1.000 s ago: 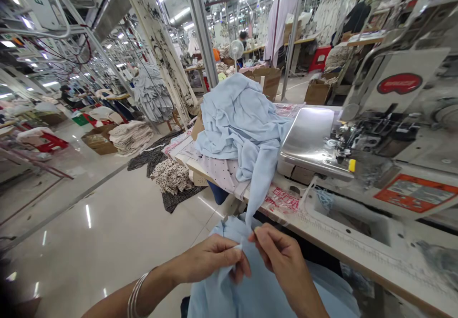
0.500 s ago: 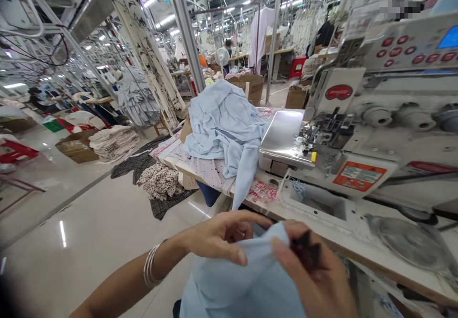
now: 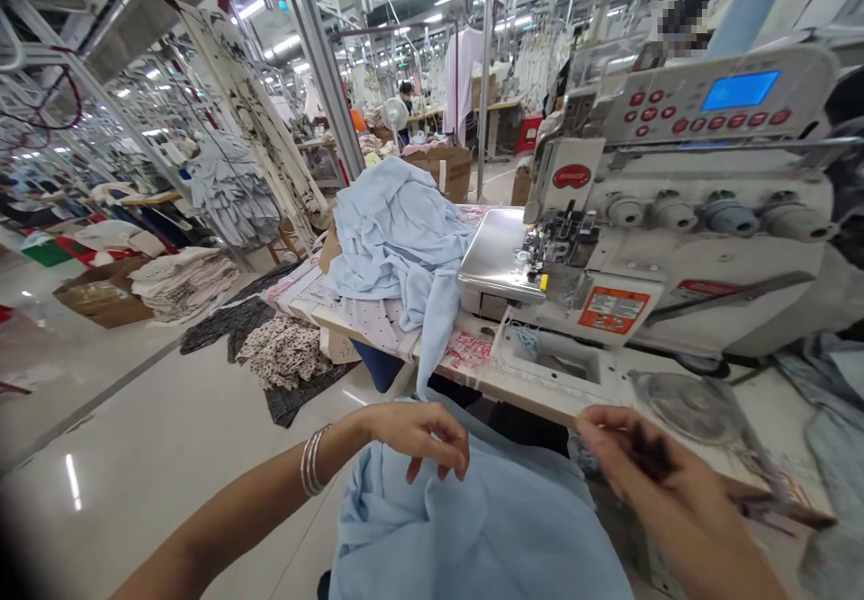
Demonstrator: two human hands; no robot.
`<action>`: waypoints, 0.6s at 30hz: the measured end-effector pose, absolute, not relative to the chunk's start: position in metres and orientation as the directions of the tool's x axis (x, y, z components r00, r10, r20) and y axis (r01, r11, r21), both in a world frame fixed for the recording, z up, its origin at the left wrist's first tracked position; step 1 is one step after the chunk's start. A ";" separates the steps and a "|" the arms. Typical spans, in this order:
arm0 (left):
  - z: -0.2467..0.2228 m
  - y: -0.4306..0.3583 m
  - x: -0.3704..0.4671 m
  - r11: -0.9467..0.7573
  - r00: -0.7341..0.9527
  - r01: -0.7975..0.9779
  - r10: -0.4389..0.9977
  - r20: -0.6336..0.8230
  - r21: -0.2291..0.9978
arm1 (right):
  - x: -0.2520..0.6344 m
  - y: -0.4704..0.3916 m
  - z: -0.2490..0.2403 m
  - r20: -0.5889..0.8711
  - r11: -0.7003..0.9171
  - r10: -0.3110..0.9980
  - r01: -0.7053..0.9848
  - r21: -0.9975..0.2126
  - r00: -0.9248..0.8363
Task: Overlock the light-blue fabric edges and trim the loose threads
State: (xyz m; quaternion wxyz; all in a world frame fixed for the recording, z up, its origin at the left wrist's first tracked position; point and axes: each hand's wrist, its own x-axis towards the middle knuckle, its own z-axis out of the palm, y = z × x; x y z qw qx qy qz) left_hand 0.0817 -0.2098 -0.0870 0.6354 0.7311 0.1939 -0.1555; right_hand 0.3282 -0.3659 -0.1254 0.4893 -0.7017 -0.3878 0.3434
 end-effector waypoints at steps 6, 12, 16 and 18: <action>-0.110 -0.210 0.061 -0.138 0.766 0.573 0.442 -0.468 0.808 | 0.274 -0.362 -0.181 -0.324 -0.402 0.913 0.419 -0.814 0.248; -0.136 -0.226 0.041 -0.058 0.678 0.627 0.531 -0.508 0.777 | 0.221 -0.350 -0.212 -0.341 -0.438 0.892 0.386 -0.812 0.296; -0.131 -0.239 0.047 -0.030 0.747 0.525 0.496 -0.443 0.851 | 0.229 -0.354 -0.191 -0.200 -0.278 0.941 0.291 -0.916 0.272; -0.128 -0.241 0.053 -0.030 0.828 0.460 0.375 -0.416 0.888 | 0.249 -0.366 -0.173 -0.149 -0.242 0.927 0.249 -0.938 0.343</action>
